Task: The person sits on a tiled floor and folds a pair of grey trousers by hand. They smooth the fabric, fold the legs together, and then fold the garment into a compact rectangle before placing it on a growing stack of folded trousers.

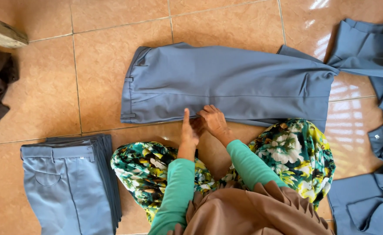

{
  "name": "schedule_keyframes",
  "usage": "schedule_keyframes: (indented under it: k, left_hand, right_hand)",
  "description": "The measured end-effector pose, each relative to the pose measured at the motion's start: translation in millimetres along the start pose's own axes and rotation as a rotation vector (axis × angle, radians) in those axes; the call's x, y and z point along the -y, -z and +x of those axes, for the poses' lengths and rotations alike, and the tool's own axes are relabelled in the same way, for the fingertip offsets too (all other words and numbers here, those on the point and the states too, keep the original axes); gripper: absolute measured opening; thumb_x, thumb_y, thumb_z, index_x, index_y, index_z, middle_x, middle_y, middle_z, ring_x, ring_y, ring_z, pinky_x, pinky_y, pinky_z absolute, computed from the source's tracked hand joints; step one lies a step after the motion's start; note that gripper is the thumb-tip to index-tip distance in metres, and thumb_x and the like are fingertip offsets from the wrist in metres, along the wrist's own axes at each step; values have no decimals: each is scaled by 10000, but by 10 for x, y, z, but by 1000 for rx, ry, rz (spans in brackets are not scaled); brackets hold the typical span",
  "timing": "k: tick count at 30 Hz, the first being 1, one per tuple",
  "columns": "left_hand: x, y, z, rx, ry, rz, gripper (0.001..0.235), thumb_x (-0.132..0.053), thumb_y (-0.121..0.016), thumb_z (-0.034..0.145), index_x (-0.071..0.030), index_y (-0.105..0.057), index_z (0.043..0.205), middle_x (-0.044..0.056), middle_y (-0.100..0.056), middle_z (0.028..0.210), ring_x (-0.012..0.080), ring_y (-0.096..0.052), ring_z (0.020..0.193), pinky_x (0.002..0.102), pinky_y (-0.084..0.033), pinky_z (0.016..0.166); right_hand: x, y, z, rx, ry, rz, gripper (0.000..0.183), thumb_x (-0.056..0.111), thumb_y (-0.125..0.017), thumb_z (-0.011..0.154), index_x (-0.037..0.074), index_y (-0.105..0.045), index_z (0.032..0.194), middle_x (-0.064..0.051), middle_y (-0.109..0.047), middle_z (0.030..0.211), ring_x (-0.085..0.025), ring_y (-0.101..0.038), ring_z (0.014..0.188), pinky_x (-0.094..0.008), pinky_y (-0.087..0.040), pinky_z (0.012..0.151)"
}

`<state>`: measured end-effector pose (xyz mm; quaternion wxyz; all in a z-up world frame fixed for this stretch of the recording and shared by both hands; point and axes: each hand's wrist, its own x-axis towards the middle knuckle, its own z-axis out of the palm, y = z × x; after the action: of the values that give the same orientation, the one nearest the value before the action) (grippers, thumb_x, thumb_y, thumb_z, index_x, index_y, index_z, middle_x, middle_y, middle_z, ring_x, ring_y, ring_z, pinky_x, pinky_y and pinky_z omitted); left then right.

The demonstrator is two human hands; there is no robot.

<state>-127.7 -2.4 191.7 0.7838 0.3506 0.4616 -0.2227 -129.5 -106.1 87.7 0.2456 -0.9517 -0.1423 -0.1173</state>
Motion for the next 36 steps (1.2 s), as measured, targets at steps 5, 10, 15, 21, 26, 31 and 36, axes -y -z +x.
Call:
schedule_keyframes:
  k: [5,10,15,21,26,31,36]
  left_hand:
    - [-83,-272,168,-192,-27,302,995,-677,-596,902,22,-304,1547,255,-326,1580,443,-356,1451,650,-331,1120]
    - [-102,64,940,-263,-2,106,931,-573,-609,955,24,-234,1562,415,-368,1488,511,-446,1362,628,-302,1145]
    - [-405,882,1942,-193,-44,-246,811,-449,-642,990,-106,-204,1579,375,-380,1435,560,-495,1291,742,-396,1043]
    - [-1347,1967,2106,-326,-299,-444,752,-426,-694,978,-211,-270,1562,382,-445,1366,596,-500,1270,787,-397,1011]
    - [-1233,2224,2057,-415,-294,-376,875,-480,-714,957,-155,-221,1603,343,-274,1560,527,-340,1419,742,-276,1116]
    - [-696,973,862,-285,-186,-269,932,-479,-677,958,-80,-161,1623,239,-127,1676,450,-171,1528,598,-182,1238]
    - [-264,342,492,-189,-144,-134,1137,-507,-829,825,-4,-153,1587,278,-222,1630,555,-317,1435,649,-262,1177]
  right_hand:
    - [-39,96,-147,-58,85,-141,219,226,-530,985,225,-620,785,39,-497,781,-185,-600,789,-317,-512,649]
    - [-253,388,-283,-49,122,-254,145,254,-556,983,227,-671,898,28,-538,827,-192,-601,855,-341,-512,677]
    - [-408,397,-386,-52,103,-312,109,218,-593,963,252,-696,970,29,-545,840,-193,-598,862,-333,-501,678]
    - [-241,134,-302,-40,100,-239,187,211,-567,980,284,-720,1060,41,-591,855,-164,-624,889,-300,-529,664]
    - [-117,-215,-232,3,121,-135,160,265,-590,982,294,-741,1025,66,-604,911,-142,-615,924,-276,-556,702]
    - [-21,-8,-146,31,58,-13,236,441,-645,973,235,-755,1004,16,-614,922,-192,-636,929,-328,-580,739]
    - [-200,161,-92,-71,115,-343,262,246,-608,948,262,-630,1209,-58,-553,1118,-275,-575,991,-401,-506,764]
